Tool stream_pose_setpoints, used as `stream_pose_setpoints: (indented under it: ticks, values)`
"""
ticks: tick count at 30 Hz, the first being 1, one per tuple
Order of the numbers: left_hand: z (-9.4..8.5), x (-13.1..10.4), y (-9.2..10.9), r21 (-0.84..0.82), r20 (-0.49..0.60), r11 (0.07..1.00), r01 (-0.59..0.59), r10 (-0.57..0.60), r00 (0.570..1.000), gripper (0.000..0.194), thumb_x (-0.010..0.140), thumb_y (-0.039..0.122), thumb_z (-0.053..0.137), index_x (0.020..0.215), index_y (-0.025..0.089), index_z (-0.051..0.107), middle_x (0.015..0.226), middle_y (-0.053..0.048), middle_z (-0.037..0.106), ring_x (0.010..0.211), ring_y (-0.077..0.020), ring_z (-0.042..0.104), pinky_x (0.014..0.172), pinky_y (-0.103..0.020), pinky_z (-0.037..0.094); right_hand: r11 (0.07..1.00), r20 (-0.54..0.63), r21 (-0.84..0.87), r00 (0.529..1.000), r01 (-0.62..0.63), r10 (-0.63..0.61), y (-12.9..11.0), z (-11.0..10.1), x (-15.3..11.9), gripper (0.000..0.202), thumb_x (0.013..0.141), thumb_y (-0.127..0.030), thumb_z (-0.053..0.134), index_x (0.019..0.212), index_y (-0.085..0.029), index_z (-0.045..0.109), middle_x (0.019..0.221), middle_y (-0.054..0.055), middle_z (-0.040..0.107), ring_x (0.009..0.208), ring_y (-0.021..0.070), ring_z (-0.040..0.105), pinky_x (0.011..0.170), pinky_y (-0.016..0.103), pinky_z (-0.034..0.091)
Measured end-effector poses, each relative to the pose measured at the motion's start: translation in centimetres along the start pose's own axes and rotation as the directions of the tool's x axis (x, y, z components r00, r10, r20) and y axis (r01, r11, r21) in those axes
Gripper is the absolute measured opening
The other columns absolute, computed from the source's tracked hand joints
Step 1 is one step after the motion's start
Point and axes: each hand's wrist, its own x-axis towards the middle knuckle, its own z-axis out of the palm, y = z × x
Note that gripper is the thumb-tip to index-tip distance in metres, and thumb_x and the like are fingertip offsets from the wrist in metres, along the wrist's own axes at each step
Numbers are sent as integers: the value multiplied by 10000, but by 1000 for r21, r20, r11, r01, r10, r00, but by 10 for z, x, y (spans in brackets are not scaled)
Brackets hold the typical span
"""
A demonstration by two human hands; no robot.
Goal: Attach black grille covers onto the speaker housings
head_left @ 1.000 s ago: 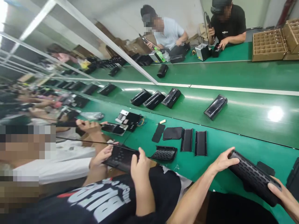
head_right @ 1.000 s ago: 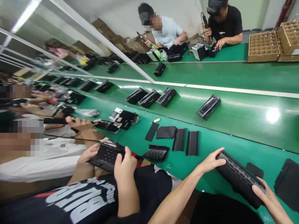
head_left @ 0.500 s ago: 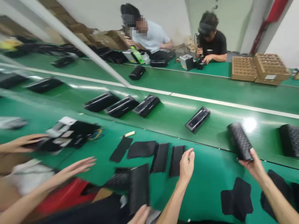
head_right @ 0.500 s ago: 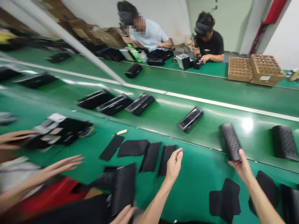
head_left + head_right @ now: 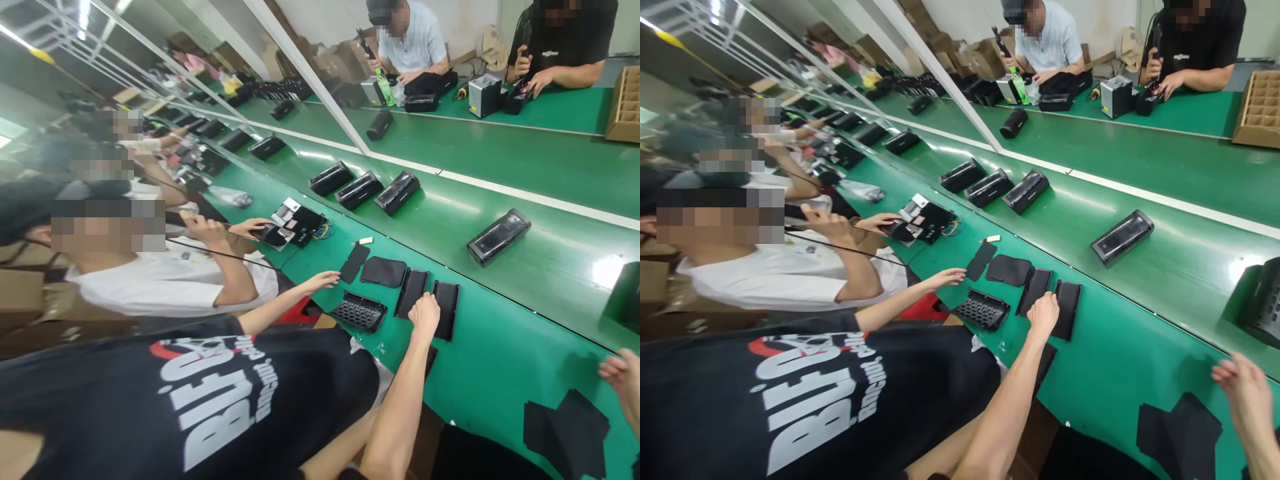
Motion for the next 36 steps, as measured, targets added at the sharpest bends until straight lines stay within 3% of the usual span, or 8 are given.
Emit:
stream_pose_setpoints:
  ticks: [4, 8, 15, 21, 25, 30, 33, 36]
  values:
    - [7, 0, 13, 18, 76, 996, -91, 89, 993, 373, 1065, 325, 435, 1090, 152, 764, 1169, -252, 769, 1114, -362, 729, 949, -431, 481, 985, 416, -156, 900, -70, 130, 32, 76, -65, 633, 627, -720, 849, 1017, -243, 706, 971, 109, 781, 888, 321, 767, 813, 496, 653]
    - [19, -20, 34, -96, 174, 955, -279, 292, 940, 372, 1048, 352, 456, 891, 210, 761, 1003, -153, 798, 1004, -308, 727, 865, -361, 471, 986, 518, -160, 847, -45, 123, 29, 136, -82, 720, 678, -788, 807, 1151, -249, 741, 1177, 136, 784, 1073, 342, 753, 897, 495, 627]
    - [28, -65, 63, -494, 228, 791, -363, 520, 823, 482, 990, 564, 479, 735, 207, 676, 638, -12, 622, 662, -187, 577, 671, -288, 437, 982, 665, -154, 747, 107, 23, -17, 117, -90, 728, 785, -832, 716, 1209, -246, 797, 1306, 86, 773, 1301, 368, 638, 1165, 537, 460]
    - [29, -84, 72, -729, 319, 667, -153, 529, 787, 677, 900, 837, 438, 789, 200, 641, 649, -19, 618, 580, -176, 568, 577, -306, 475, 981, 687, -142, 727, 136, -2, -41, 82, -116, 701, 921, -795, 601, 1365, -270, 736, 1310, 88, 767, 1235, 375, 672, 1020, 508, 564]
    - [33, -97, 76, -836, 421, 536, 121, 485, 767, 860, 879, 917, 340, 1010, 159, 723, 884, -126, 763, 797, -268, 710, 725, -390, 568, 982, 692, -96, 720, 162, -51, -44, 82, -125, 656, 948, -770, 587, 1351, -277, 743, 1369, 82, 740, 1262, 355, 655, 1084, 490, 526]
    - [29, -118, 67, -725, 623, 256, 639, 638, 452, 884, 885, 885, 444, 1281, 147, 726, 1227, -179, 782, 1243, -399, 689, 1096, -552, 502, 935, 738, -155, 666, 319, -105, -49, 92, -117, 620, 905, -795, 612, 1165, -271, 816, 1202, 96, 785, 1236, 369, 655, 1099, 526, 509]
    - [27, -118, 55, -651, 586, 129, 748, 712, 387, 844, 912, 843, 468, 1293, 139, 739, 1254, -183, 778, 1267, -403, 685, 1145, -578, 462, 933, 651, -201, 753, 298, -100, -57, 111, -84, 539, 793, -774, 752, 905, -252, 824, 945, 87, 778, 896, 313, 711, 894, 473, 607]
    - [20, -111, 45, -645, 525, 5, 764, 730, 438, 847, 918, 842, 459, 1273, 133, 757, 1262, -173, 777, 1198, -388, 724, 1151, -576, 464, 973, 461, -173, 885, 155, -59, -77, 158, -42, 599, 711, -772, 811, 916, -211, 768, 881, 98, 736, 745, 266, 685, 670, 400, 613]
